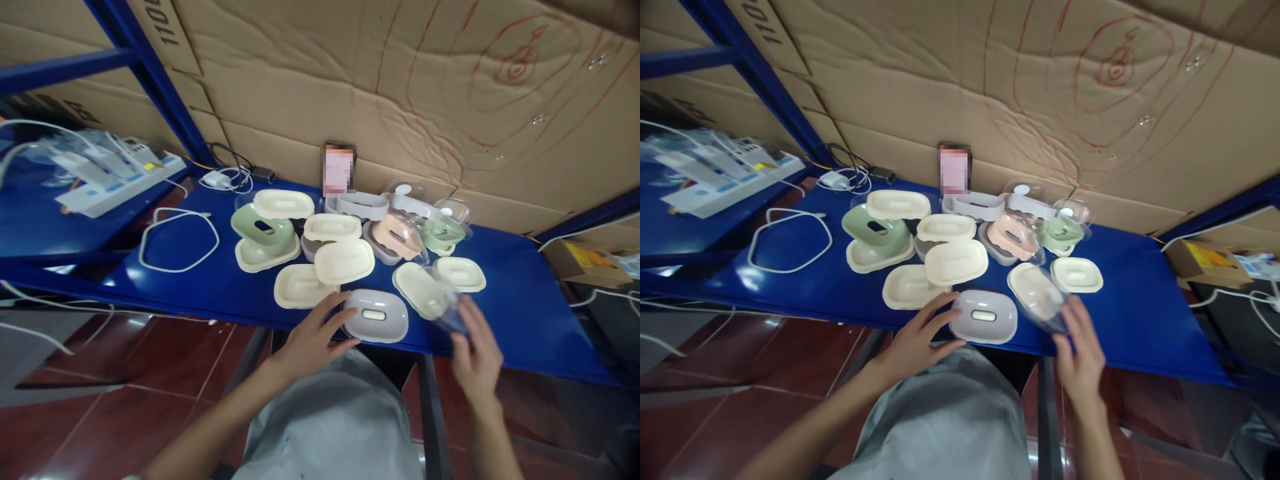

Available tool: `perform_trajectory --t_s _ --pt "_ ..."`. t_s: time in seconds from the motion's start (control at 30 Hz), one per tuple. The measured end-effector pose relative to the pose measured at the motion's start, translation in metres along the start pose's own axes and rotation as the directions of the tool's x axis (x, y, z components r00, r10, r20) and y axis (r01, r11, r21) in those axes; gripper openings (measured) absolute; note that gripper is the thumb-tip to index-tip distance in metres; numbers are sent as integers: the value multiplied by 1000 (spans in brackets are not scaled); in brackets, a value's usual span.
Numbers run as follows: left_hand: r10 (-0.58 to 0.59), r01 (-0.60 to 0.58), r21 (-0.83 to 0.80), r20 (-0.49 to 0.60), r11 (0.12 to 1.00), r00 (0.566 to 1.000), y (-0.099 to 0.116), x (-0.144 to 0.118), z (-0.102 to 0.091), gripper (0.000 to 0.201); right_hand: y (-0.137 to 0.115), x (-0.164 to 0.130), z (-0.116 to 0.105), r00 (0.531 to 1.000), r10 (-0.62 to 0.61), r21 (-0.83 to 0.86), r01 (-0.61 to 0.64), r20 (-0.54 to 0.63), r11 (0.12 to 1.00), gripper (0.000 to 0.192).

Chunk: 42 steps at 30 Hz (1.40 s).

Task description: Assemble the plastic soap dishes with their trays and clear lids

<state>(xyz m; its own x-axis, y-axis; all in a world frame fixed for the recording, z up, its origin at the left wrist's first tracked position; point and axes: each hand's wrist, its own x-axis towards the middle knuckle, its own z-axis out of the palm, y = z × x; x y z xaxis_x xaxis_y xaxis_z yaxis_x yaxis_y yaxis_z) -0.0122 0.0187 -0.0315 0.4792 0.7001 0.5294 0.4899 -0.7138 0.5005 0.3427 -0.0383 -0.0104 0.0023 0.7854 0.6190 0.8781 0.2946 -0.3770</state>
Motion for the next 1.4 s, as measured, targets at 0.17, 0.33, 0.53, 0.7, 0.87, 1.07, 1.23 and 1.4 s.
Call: perform_trajectory --t_s 0.17,0.33,0.53,0.7,0.87,1.07,1.23,1.4 --pt "-25 27 -53 26 998 999 -3 -2 2 72 -63 -11 37 948 -217 177 178 234 968 63" --pt "12 -12 -20 3 1000 1000 -5 0 1 63 -63 -4 47 915 -247 188 194 320 963 62" --pt "24 -24 -10 -25 1000 999 -6 0 1 58 -57 7 42 880 -289 189 232 378 954 61" --pt "2 -2 2 -4 1000 1000 -6 0 0 58 -52 10 46 875 -316 186 264 367 946 63" --pt "-3 3 17 11 1000 1000 -4 1 1 58 -48 10 47 877 -331 197 276 349 941 66" --pt "12 -12 33 16 999 1000 -2 1 1 58 -48 3 48 889 -345 130 321 300 938 78" --pt "39 -39 70 10 997 999 0 2 1 53 -47 2 51 899 -337 143 308 279 941 81" --pt "33 -34 55 8 998 999 0 2 2 54 -45 9 47 916 -303 239 243 262 940 71"
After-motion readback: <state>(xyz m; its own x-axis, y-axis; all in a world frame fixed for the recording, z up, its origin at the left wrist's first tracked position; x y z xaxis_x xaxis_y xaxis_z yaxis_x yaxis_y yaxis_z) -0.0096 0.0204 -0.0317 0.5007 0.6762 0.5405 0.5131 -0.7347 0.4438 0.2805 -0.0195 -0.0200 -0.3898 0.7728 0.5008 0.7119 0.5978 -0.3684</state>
